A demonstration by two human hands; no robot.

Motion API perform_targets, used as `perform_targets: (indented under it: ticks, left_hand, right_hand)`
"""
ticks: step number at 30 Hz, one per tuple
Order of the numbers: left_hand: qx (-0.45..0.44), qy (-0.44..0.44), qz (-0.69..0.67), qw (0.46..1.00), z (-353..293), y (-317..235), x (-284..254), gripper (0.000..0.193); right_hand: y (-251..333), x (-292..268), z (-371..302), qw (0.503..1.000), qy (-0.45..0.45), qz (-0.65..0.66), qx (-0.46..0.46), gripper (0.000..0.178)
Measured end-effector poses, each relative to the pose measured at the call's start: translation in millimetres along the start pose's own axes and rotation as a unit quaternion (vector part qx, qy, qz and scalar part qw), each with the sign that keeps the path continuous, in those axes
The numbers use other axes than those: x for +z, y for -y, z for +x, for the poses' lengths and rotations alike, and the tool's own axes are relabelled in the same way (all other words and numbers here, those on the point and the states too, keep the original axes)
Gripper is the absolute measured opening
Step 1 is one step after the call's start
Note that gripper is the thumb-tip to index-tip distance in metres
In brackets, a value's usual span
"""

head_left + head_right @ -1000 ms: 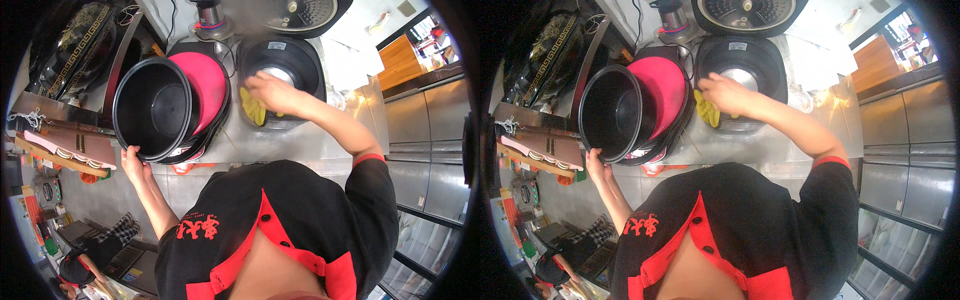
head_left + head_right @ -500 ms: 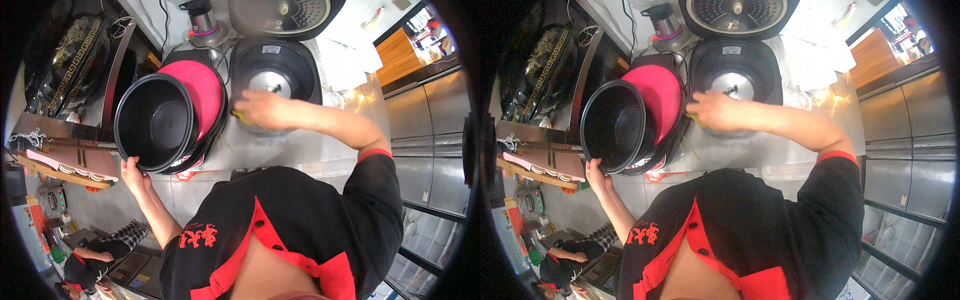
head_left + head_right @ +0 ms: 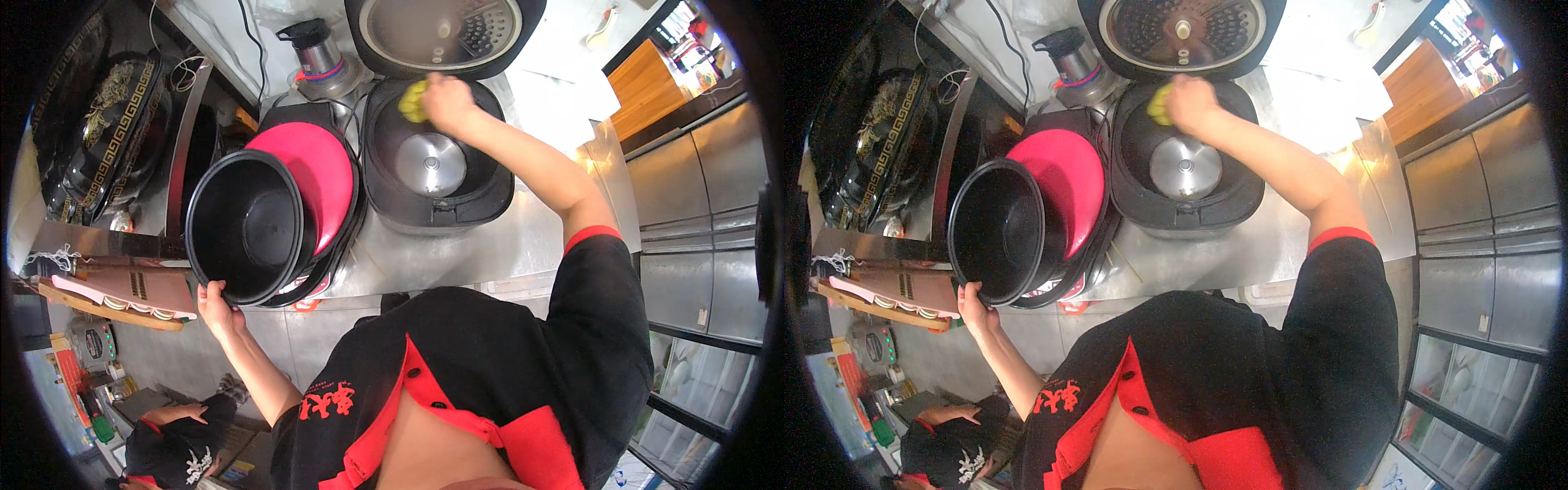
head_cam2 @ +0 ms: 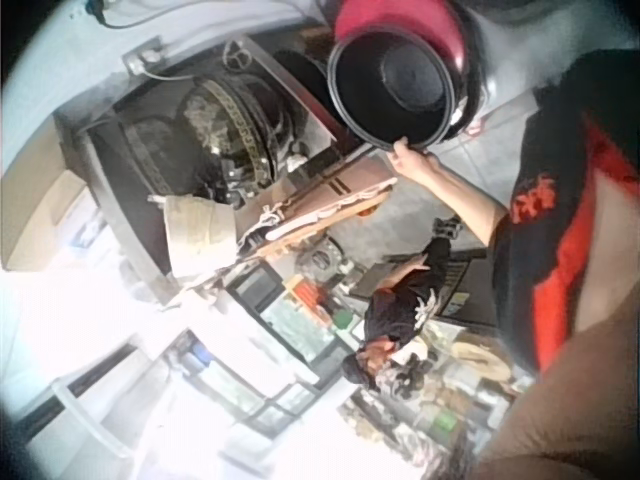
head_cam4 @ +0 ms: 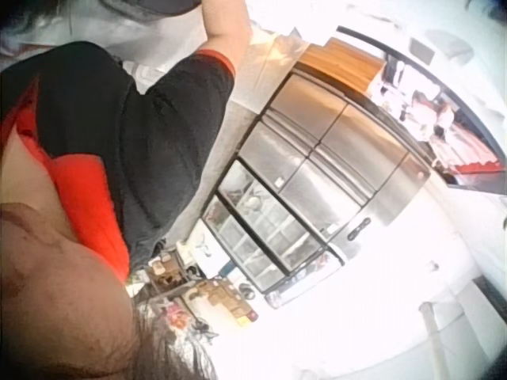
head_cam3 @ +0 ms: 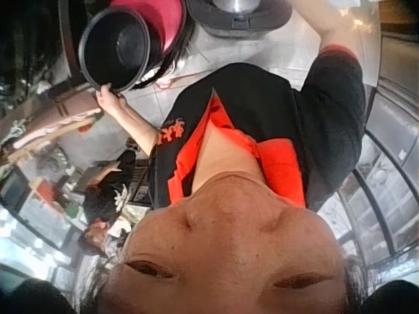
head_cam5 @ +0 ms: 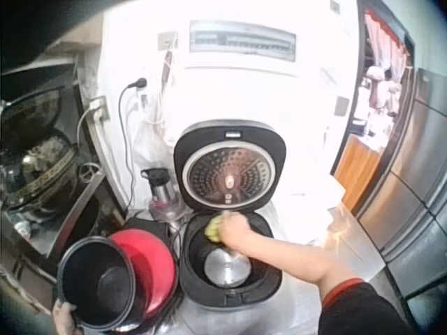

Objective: The person retrieves a rice cooker pot, wipes it with a cloth, scoops rice into it, and washes the rice under running water in a sink.

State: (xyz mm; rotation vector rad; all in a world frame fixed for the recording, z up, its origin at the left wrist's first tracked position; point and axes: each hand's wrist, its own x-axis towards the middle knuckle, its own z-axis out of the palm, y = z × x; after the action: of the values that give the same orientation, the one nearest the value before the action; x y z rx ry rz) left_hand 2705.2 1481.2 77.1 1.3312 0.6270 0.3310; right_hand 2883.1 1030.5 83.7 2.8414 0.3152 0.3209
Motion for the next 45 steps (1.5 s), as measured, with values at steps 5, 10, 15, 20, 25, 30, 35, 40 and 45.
perform_targets:
  ticks: [5, 10, 15, 20, 25, 30, 35, 40, 45]
  left_hand:
    - [0.034, 0.012, -0.021, 0.999, 4, 4, 1, 0.013]
    - [0.017, 0.026, -0.005, 1.0, 12, 6, -5, 0.014]
    - [0.007, 0.015, -0.002, 1.0, 15, 4, -8, 0.015]
    - [0.015, 0.001, 0.002, 1.0, 9, 3, -1, 0.013]
    - [0.02, -0.03, 0.004, 0.999, 9, 5, -1, 0.013]
    - [0.024, -0.024, 0.011, 0.999, 10, 3, 3, 0.011]
    - [0.011, -0.038, 0.03, 0.999, 4, 0, 6, 0.011]
    - [0.008, 0.023, 0.003, 1.0, 13, 3, -5, 0.014]
    - [-0.004, 0.046, 0.08, 0.996, 16, -2, -8, 0.016]
  right_hand:
    - [-16, -8, -14, 0.984, -0.125, 0.072, -0.104, 0.024]
    - [-58, 31, -15, 0.978, -0.119, 0.065, -0.159, 0.026]
    - [-81, 2, -75, 0.99, 0.097, 0.085, 0.06, 0.02]
    - [-39, -63, -144, 0.948, 0.261, 0.17, 0.058, 0.029]
    - [5, -95, -181, 0.871, 0.254, 0.412, -0.085, 0.019]
    - [47, -76, -138, 0.849, -0.089, 0.496, -0.162, 0.022]
    - [69, -33, -149, 0.935, -0.054, 0.279, -0.214, 0.032]
    - [-25, -66, -189, 0.946, 0.077, 0.281, -0.145, 0.021]
    - [-99, -27, -194, 0.972, -0.082, 0.211, 0.055, 0.021]
